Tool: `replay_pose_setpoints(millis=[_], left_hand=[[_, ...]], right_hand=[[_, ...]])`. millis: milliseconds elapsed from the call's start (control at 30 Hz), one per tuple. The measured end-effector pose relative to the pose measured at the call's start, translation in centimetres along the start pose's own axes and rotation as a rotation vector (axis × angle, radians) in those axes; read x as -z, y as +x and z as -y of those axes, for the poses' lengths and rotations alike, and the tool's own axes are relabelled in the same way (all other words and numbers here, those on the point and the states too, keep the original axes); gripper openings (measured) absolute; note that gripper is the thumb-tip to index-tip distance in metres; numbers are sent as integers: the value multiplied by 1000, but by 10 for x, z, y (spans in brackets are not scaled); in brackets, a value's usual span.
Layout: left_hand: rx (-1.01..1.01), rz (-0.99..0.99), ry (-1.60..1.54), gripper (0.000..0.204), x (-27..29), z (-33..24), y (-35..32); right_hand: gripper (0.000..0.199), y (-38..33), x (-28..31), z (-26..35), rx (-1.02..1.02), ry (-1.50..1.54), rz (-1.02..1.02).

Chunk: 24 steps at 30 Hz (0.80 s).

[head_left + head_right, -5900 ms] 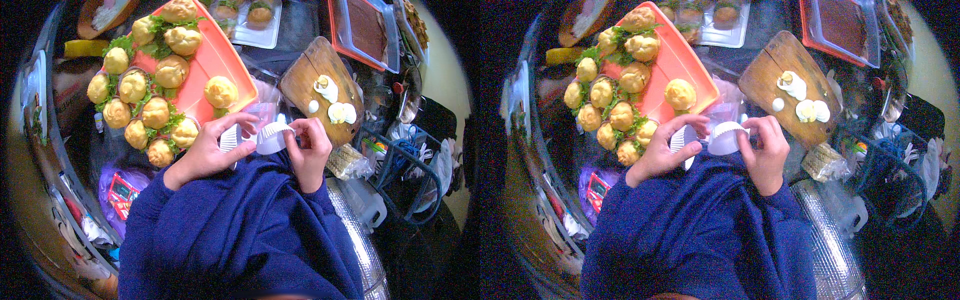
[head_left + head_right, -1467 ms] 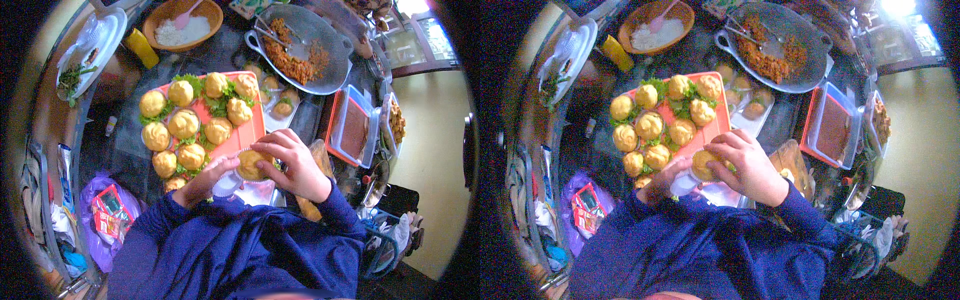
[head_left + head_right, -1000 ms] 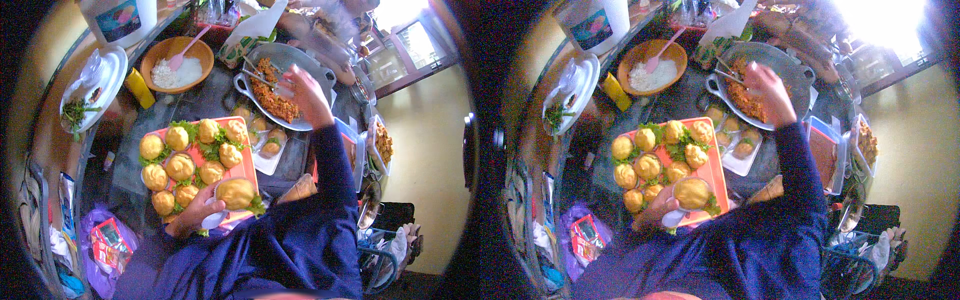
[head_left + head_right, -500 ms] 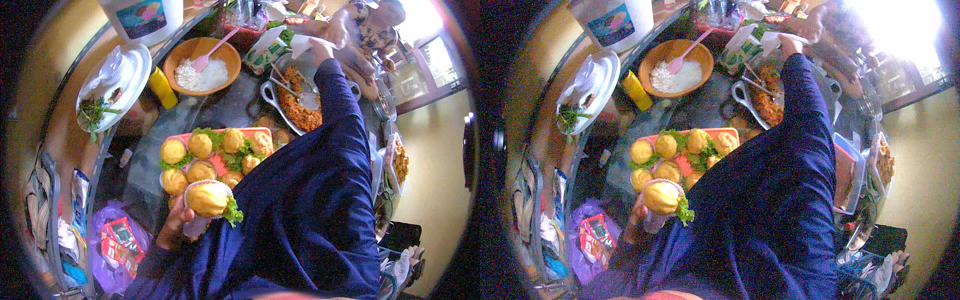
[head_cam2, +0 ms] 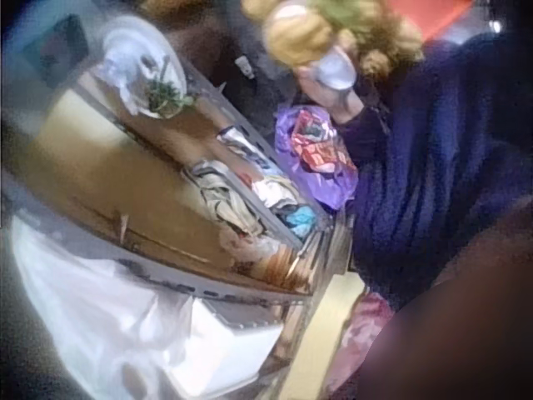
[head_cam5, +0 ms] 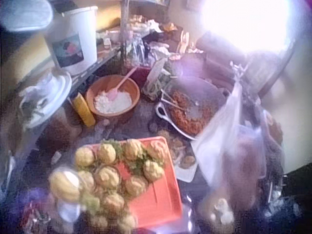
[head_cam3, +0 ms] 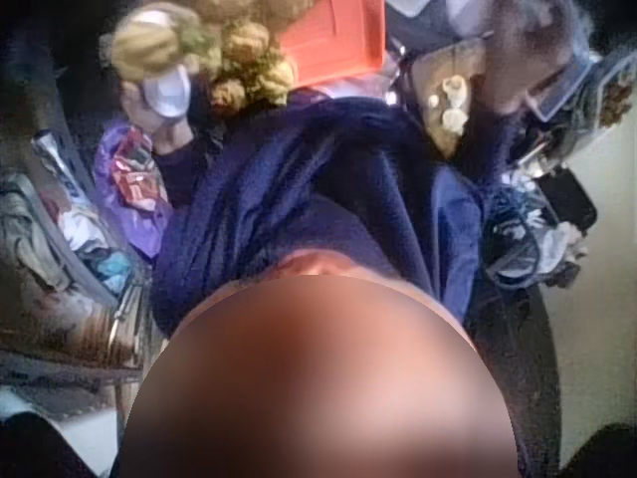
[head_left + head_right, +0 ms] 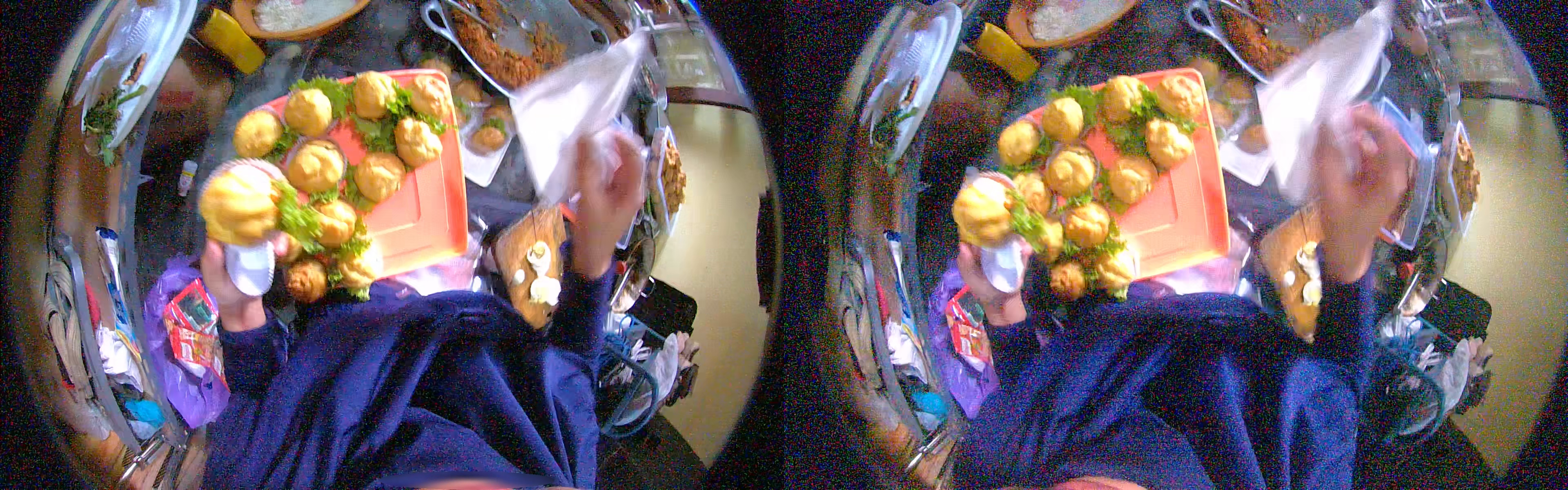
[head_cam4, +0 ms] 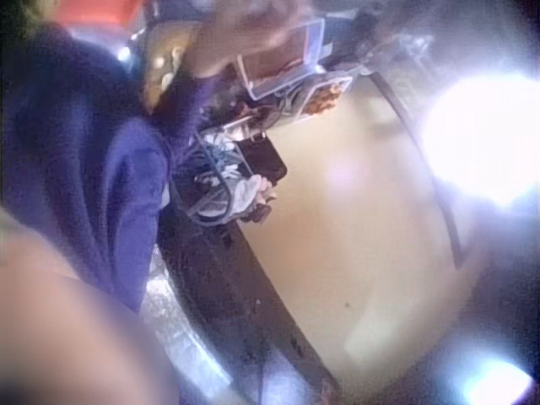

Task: The person assembles small round pastries by placing them into paper cups, adding lettuce, a reddish filling, and a slice of hard-boiled egg. The finished items are placed on a red tray.

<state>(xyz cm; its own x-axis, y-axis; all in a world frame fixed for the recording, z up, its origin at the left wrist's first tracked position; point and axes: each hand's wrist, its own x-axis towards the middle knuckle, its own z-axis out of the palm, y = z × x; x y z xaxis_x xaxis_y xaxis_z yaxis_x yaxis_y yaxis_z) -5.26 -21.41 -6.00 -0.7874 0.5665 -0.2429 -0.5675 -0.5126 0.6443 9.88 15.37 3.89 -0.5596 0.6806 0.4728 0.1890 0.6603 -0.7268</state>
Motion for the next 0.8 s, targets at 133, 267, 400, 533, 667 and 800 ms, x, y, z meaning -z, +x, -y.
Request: replay_pose_setpoints(millis=[133, 267, 400, 533, 667, 800], left_hand=[[-95, 10, -101, 67, -2, -7, 0], [-77, 0, -69, 65, -10, -9, -4], [-80, -7, -57, 63, -9, -7, -9], [-73, 4, -129, 63, -5, -4, -9], [-76, 51, -185, 64, -5, -6, -6], [-54, 8, -117, 65, -6, -6, -4]], right_hand=[[31, -107, -24, -6, 23, -240, 342], [41, -166, -81, -34, 89, -270, 448], [48, -204, -98, -31, 210, -214, 745], [47, -208, -84, -30, 206, 4, 939], [45, -202, -76, -38, 298, -251, 818], [39, -185, -77, -54, 153, -277, 682]])
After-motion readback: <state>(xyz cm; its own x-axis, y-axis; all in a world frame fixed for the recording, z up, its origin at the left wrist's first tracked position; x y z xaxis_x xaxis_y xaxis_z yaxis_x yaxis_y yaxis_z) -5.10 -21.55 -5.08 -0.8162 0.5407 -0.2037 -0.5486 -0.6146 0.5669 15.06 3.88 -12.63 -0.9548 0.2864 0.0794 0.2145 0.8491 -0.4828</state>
